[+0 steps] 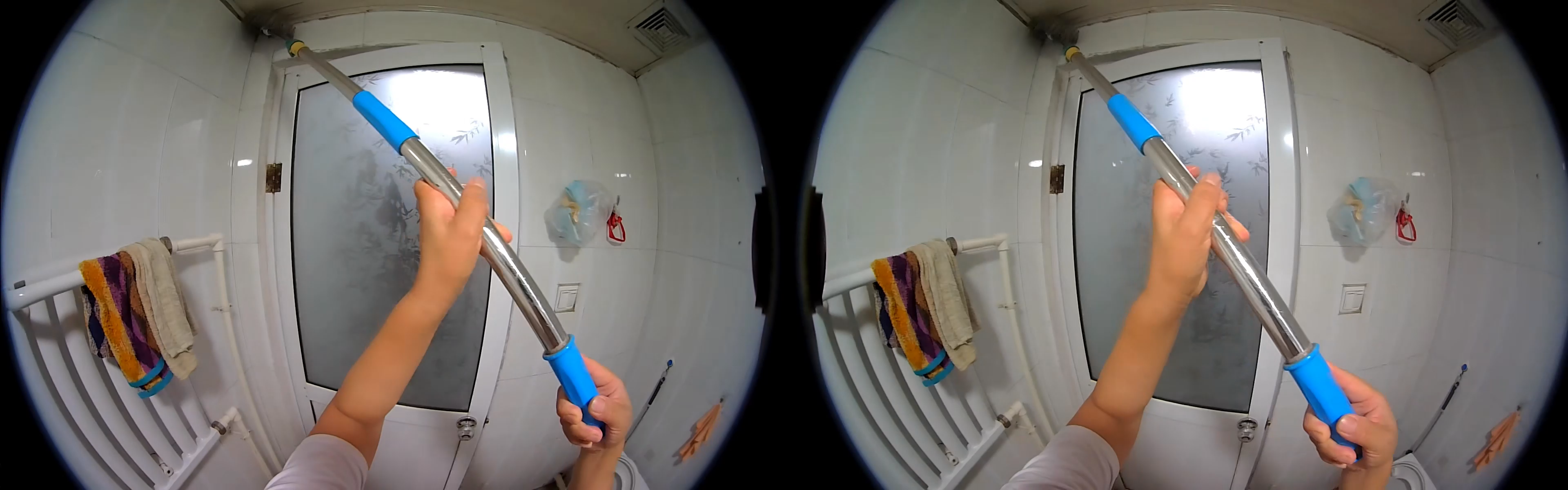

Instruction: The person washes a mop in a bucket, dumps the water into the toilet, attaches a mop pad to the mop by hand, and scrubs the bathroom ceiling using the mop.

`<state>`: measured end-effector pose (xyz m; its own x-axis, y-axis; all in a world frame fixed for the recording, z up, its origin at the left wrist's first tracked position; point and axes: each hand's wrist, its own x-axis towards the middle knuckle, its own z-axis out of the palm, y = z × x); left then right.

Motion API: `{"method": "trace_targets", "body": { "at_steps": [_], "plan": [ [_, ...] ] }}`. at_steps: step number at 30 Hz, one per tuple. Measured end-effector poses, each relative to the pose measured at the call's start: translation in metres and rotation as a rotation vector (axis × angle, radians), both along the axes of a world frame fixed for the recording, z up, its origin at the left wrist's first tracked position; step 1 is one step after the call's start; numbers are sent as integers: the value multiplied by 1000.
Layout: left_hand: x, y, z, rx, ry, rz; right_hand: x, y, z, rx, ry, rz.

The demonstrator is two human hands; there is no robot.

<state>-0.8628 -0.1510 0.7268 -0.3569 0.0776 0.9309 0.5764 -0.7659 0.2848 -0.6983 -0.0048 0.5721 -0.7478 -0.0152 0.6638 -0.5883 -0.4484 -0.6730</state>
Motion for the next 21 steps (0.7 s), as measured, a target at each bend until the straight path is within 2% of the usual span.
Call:
{"method": "trace_targets", "body": {
  "at_steps": [5, 15, 21],
  "plan": [
    [11, 5, 4, -65, 50, -42, 10, -4, -4, -40, 24, -36],
    [6, 12, 3, -18, 42, -39, 9, 4, -10, 2, -12, -101],
    [16, 20, -4, -14, 47, -47, 18, -3, -20, -23, 75, -144]
  ]
}}
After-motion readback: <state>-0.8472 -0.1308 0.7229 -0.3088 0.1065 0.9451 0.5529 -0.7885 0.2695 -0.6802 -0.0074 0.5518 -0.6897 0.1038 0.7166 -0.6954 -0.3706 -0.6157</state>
